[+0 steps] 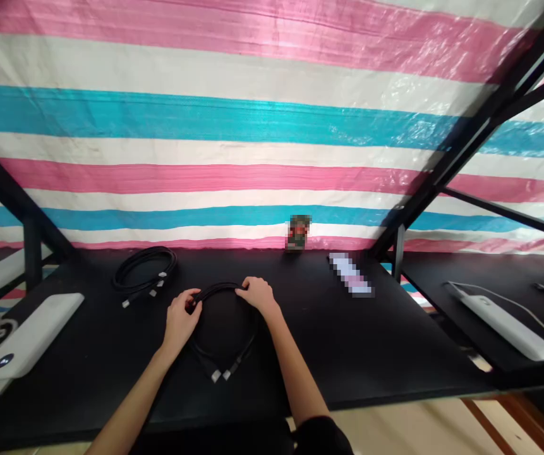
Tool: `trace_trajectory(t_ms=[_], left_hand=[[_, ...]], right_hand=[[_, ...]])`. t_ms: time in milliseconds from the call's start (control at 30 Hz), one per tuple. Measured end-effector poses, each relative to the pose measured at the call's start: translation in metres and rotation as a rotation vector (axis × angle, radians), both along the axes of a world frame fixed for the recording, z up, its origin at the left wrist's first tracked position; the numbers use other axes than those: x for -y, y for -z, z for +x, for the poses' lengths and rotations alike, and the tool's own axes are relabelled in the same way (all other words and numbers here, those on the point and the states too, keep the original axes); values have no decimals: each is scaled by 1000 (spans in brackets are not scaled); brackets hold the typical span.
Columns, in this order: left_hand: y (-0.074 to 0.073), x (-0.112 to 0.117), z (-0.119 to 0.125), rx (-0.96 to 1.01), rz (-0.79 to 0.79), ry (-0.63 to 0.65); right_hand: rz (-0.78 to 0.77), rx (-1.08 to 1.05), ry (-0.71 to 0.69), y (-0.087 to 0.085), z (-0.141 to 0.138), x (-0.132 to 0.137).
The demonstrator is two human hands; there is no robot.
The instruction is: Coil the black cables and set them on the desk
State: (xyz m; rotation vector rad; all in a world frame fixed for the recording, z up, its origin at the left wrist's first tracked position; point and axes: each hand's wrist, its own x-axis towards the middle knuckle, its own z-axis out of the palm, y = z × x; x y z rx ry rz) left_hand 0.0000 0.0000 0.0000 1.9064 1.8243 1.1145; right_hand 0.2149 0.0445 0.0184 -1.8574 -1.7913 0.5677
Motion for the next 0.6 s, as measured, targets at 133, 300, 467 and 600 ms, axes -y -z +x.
trace_trajectory(t_ms=[133,300,467,600], left_hand=[[-8,5,0,7,117,-29],[-23,24,4,-107,166,304],[-25,41,19,-293,90,678],[-18,27,31,-361,70,688]], right_hand=[[19,-38,40,5,-3,-17],[63,-210,80,12,5,-19],[105,-489,11,16,14,-16],[203,-640,92,20,15,-21]])
